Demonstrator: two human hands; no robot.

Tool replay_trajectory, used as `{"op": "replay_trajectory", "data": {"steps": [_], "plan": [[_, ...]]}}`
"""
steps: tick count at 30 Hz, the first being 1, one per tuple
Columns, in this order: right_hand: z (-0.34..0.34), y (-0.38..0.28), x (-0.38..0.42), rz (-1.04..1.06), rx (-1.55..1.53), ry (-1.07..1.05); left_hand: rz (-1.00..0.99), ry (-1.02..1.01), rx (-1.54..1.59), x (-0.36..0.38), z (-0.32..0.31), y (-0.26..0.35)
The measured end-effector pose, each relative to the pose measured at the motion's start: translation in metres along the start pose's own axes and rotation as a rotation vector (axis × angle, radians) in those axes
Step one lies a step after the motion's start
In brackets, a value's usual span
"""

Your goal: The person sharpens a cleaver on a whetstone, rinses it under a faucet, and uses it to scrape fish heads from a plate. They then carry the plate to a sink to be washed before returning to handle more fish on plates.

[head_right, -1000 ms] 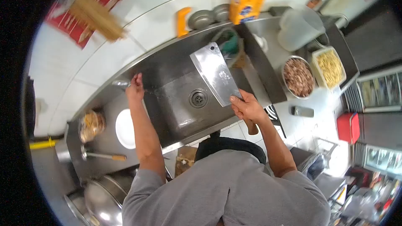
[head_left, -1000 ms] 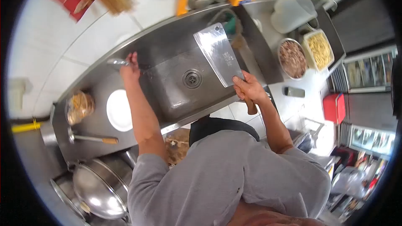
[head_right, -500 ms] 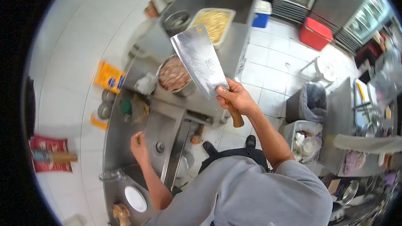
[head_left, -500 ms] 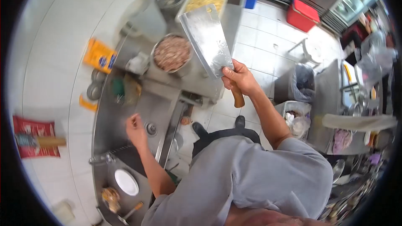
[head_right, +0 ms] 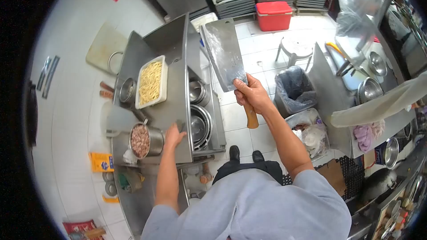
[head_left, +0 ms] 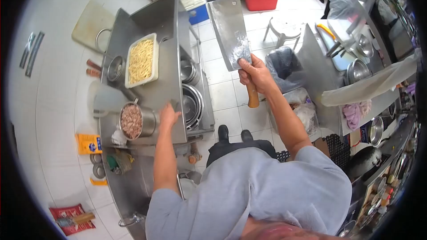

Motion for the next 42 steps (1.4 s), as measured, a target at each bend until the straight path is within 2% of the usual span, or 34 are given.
{"op": "replay_trajectory", "data": {"steps": [1,2,5,7,8,10,13,14,15,16,17,18,19,20,22,24,26,28,30,32,34,35,36,39,40,42], "plan": [[0.007,-0.005,0.002,0.002,0.0,0.017,0.072,-0.146,0.051,-0.002,-0.009,-0.005],[0.014,-0.01,0.001,0.01,0.008,0.027,0.056,-0.146,0.053,-0.003,-0.012,-0.006],[0.03,-0.025,-0.007,0.03,0.039,0.047,0.078,-0.027,0.013,-0.008,-0.016,-0.009],[0.039,-0.026,-0.015,0.018,0.038,0.113,0.04,0.226,-0.022,-0.002,-0.007,-0.015],[0.04,-0.027,-0.021,0.015,0.031,0.124,0.068,0.227,-0.013,-0.004,-0.004,-0.018],[0.05,-0.023,-0.038,-0.008,0.101,0.217,0.118,-0.005,-0.037,-0.014,-0.002,-0.021],[0.065,-0.008,-0.069,-0.044,0.128,0.274,0.142,-0.084,0.017,-0.026,-0.006,-0.035],[0.082,0.005,-0.084,-0.094,0.225,0.272,0.152,-0.086,0.028,-0.022,-0.002,-0.034],[0.093,0.014,-0.101,-0.071,0.519,0.352,0.165,-0.003,0.068,-0.02,0.0,-0.035],[0.12,0.027,-0.123,0.057,0.928,0.355,0.168,0.077,0.102,-0.02,0.002,-0.037],[0.116,0.03,-0.128,0.037,0.986,0.318,0.221,0.077,0.128,-0.017,0.004,-0.042],[0.13,0.046,-0.131,-0.096,0.907,0.296,0.236,0.184,0.272,-0.016,0.016,-0.042],[0.14,0.06,-0.135,-0.127,0.85,0.339,0.251,0.305,0.413,-0.019,0.034,-0.046],[0.151,0.072,-0.135,-0.173,0.794,0.387,0.293,0.309,0.433,-0.018,0.054,-0.051],[0.171,0.083,-0.139,-0.284,0.807,0.396,0.31,0.511,0.781,-0.015,0.11,-0.061],[0.188,0.091,-0.149,-0.324,0.818,0.393,0.353,0.703,0.847,-0.025,0.158,-0.087],[0.197,0.093,-0.166,-0.351,0.839,0.389,0.417,0.876,0.782,-0.045,0.199,-0.123],[0.202,0.093,-0.189,-0.371,0.853,0.384,0.47,1.053,0.551,-0.069,0.247,-0.15],[0.201,0.089,-0.221,-0.356,0.852,0.384,0.336,1.15,0.312,-0.101,0.295,-0.18],[0.2,0.086,-0.254,-0.354,0.844,0.369,0.326,1.226,-0.006,-0.117,0.34,-0.209],[0.201,0.079,-0.277,-0.304,0.872,0.381,0.444,1.122,-0.193,-0.112,0.377,-0.256],[0.197,0.078,-0.286,-0.307,0.871,0.377,0.442,1.093,-0.236,-0.102,0.39,-0.281],[0.188,0.074,-0.295,-0.297,0.876,0.356,0.503,0.952,-0.222,-0.092,0.396,-0.312],[0.175,0.075,-0.314,-0.283,0.812,0.327,0.583,0.584,-0.288,-0.1,0.355,-0.408],[0.17,0.077,-0.318,-0.299,0.833,0.301,0.569,0.471,-0.267,-0.108,0.335,-0.426],[0.164,0.085,-0.326,-0.331,0.818,0.271,0.627,0.398,-0.151,-0.12,0.323,-0.43]]}}
Point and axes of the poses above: each hand's wrist, its own x-axis away from the middle knuckle, its own z-axis out of the back of the hand, y = z × x, the point moved 4 cm from there along -x, towards the middle knuckle, and after that the axes turned 4 degrees about -y, right-handed, at the moved point
